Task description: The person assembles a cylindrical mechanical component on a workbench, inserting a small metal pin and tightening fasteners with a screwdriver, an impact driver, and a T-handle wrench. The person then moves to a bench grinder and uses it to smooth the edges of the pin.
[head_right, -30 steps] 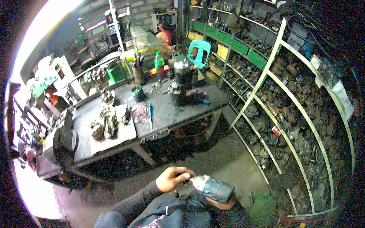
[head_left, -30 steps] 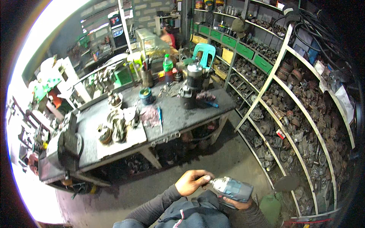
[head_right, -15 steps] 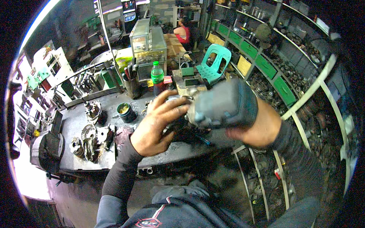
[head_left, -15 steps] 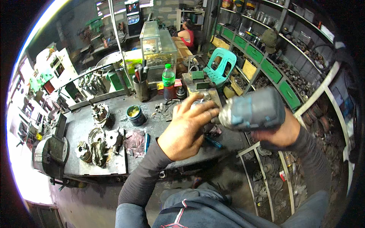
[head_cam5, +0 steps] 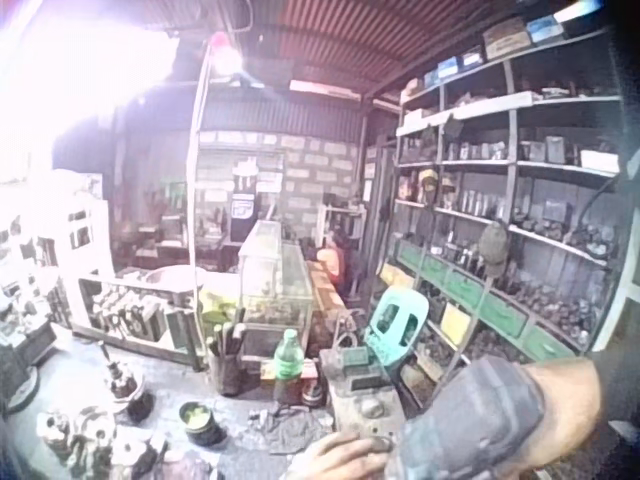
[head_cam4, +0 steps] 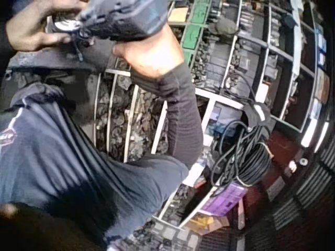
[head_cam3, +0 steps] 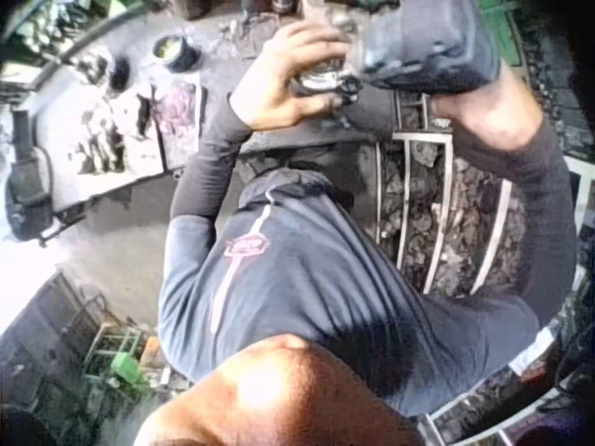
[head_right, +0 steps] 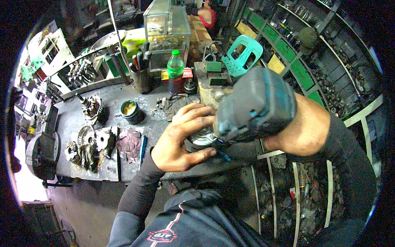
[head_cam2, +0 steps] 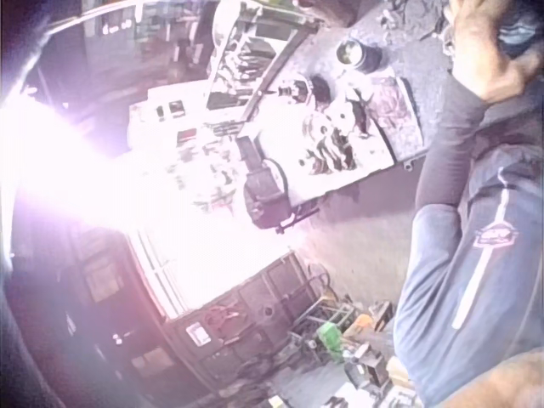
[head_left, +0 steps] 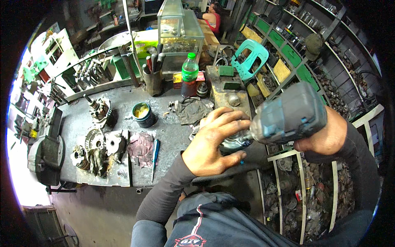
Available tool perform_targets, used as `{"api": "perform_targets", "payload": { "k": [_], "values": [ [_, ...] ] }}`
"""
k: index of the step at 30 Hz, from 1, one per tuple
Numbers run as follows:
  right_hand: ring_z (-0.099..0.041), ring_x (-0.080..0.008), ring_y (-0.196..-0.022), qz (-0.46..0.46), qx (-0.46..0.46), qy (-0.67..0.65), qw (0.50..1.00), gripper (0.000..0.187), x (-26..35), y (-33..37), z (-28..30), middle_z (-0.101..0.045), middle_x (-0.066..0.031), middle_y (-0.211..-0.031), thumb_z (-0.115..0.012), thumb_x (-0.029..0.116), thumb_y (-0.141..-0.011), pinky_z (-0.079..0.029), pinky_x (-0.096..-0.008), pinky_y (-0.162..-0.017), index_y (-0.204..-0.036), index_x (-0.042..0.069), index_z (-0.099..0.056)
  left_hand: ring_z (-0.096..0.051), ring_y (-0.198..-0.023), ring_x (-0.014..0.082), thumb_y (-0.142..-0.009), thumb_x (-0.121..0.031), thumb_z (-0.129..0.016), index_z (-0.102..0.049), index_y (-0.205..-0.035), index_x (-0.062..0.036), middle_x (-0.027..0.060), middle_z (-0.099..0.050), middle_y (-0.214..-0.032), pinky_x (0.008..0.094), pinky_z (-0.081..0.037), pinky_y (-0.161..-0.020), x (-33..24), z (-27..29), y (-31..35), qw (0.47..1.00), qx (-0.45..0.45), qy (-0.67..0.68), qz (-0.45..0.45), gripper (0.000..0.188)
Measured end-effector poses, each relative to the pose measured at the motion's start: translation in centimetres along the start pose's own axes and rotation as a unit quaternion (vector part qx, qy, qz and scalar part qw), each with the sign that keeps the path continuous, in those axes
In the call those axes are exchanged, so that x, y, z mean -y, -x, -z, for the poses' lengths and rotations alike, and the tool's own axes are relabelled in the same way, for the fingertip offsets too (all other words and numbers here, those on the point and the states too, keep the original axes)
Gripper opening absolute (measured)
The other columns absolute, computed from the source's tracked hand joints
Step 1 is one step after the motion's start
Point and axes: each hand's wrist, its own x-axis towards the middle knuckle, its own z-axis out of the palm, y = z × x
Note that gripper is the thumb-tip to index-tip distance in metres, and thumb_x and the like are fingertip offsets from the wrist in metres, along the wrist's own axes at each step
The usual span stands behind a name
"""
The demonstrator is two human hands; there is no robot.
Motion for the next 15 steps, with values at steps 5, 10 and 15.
{"api": "perform_targets", "payload": {
  "k": [5, 10, 15],
  "values": [
    [-0.065, -0.0312, -0.112, -0.025, -0.013, 0.058, 0.998, 0.062, 0.5, 0.0, -1.0, -0.070, -0.0117, -0.119, -0.082, -0.002, -0.061, -0.049, -0.0438, -0.102, -0.122, 0.006, -0.070, -0.046, -0.138, 0.0392, -0.061, -0.026, -0.097, -0.061, -0.136, -0.0085, 0.0167, -0.058, -0.140, 0.0481, -0.037, -0.116, 1.6, -1.5, -0.1, 0.999, -0.034, 0.030, 0.011, 0.085],
    [-0.064, -0.0334, -0.115, -0.231, -0.013, -0.037, 0.972, 0.063, 0.5, 0.7, -1.5, -0.069, -0.0120, -0.122, -0.085, 0.004, -0.063, -0.049, -0.0451, -0.103, -0.123, 0.008, -0.069, -0.059, -0.128, 0.0362, -0.055, -0.017, -0.099, -0.041, -0.152, -0.0058, 0.0181, -0.065, -0.129, 0.0466, -0.046, -0.109, 2.2, -2.5, 0.2, 0.984, -0.152, 0.091, 0.036, 0.113],
    [-0.063, -0.0341, -0.116, -0.134, 0.038, 0.118, 0.983, 0.063, 0.0, 1.4, -0.8, -0.068, -0.0129, -0.123, -0.089, 0.008, -0.062, -0.049, -0.0449, -0.103, -0.122, 0.008, -0.069, -0.068, -0.116, 0.0328, -0.058, -0.011, -0.094, -0.037, -0.153, -0.0074, 0.0185, -0.066, -0.124, 0.0413, -0.054, -0.099, 2.9, -3.5, 0.4, 0.976, -0.161, 0.129, 0.069, 0.111]
  ]
}}
